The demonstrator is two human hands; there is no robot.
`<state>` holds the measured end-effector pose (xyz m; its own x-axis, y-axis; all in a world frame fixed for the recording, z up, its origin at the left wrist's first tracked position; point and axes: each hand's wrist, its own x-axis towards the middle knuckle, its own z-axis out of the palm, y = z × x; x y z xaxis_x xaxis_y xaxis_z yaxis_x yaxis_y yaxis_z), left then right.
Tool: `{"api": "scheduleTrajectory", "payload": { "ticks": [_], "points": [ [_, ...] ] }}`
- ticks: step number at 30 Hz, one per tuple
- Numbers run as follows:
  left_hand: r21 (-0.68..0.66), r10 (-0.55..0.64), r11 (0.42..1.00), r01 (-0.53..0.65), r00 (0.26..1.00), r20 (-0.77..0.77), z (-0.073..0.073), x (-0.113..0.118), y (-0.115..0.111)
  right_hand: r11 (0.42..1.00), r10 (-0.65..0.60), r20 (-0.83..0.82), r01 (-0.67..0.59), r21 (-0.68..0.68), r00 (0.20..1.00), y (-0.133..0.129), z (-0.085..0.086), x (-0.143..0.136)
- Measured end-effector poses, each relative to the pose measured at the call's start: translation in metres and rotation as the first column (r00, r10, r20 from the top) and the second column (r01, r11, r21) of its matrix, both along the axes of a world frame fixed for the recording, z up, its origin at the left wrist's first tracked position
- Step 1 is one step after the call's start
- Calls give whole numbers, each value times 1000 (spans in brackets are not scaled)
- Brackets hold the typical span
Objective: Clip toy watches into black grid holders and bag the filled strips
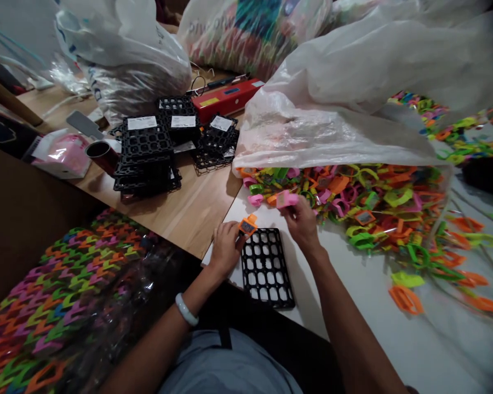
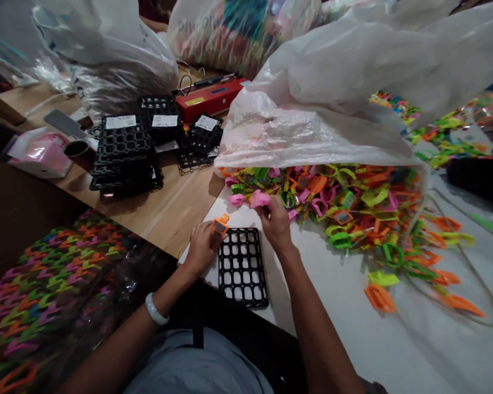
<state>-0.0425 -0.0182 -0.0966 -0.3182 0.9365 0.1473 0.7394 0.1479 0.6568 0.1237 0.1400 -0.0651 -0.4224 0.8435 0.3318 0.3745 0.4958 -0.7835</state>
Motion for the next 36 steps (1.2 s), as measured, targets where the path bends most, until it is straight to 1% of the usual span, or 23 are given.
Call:
{"api": "scheduleTrajectory", "payload": {
  "ticks": [1,2,3,4,5,6,9,13,15,17,19,21,24,28,29,31,33,34,35,36],
  "points": [
    [8,4,1000,-4,1000,-3,0,0,2,985,36,-54,-45,-164,998,-13,-1,-1],
    [16,2,1000,-2,1000,-7,0,0,4,942,71,-106,-101,-320,992,-25,-3,-3],
    [25,-6,1000,6,1000,-12,0,-1,6,884,97,-153,-156,-442,983,-36,-5,-6],
    [34,-17,999,18,1000,-19,-1,-1,8,834,114,-191,-198,-516,975,-44,-7,-10],
    [42,-30,999,31,999,-28,-1,-2,9,808,120,-218,-222,-546,969,-50,-9,-14],
    [51,-40,998,42,998,-39,-2,-3,11,805,117,-230,-228,-547,966,-53,-12,-18],
    [77,-54,995,60,996,-72,-4,-4,13,847,99,-202,-189,-497,974,-53,-19,-23],
    [113,-54,991,66,993,-105,-8,-3,13,916,55,-79,-81,-392,995,-50,-30,-23],
    [131,-55,989,69,992,-114,-11,-3,12,959,46,13,-40,-279,999,-54,-36,-23],
    [149,-57,986,74,991,-118,-14,-3,11,991,42,104,-28,-134,994,-60,-41,-24],
    [169,-57,983,77,991,-119,-16,-3,11,1000,26,169,-25,-7,985,-66,-45,-27],
    [187,-54,979,76,991,-118,-18,-4,12,998,-8,198,-5,64,980,-71,-48,-31],
    [208,-50,975,74,992,-118,-19,-5,13,997,-30,193,17,72,981,-73,-49,-36],
    [227,-50,971,75,992,-117,-19,-6,14,1000,-8,159,7,5,987,-71,-46,-36],
    [232,-50,970,76,992,-116,-19,-6,14,1000,25,150,-21,-23,988,-69,-44,-33],
    [239,-48,968,74,993,-111,-20,-7,14,987,141,121,-130,-97,983,-62,-38,-24],
    [242,-44,968,68,994,-101,-20,-7,14,965,240,94,-227,-129,966,-47,-30,-14],
    [242,-43,968,65,995,-94,-21,-7,14,968,240,100,-230,-101,966,-37,-24,-10],
    [241,-42,969,62,995,-87,-21,-7,14,980,197,125,-193,-43,972,-25,-18,-8],
    [238,-43,969,61,996,-80,-21,-7,14,992,116,171,-124,35,978,-11,-13,-7]
  ]
}}
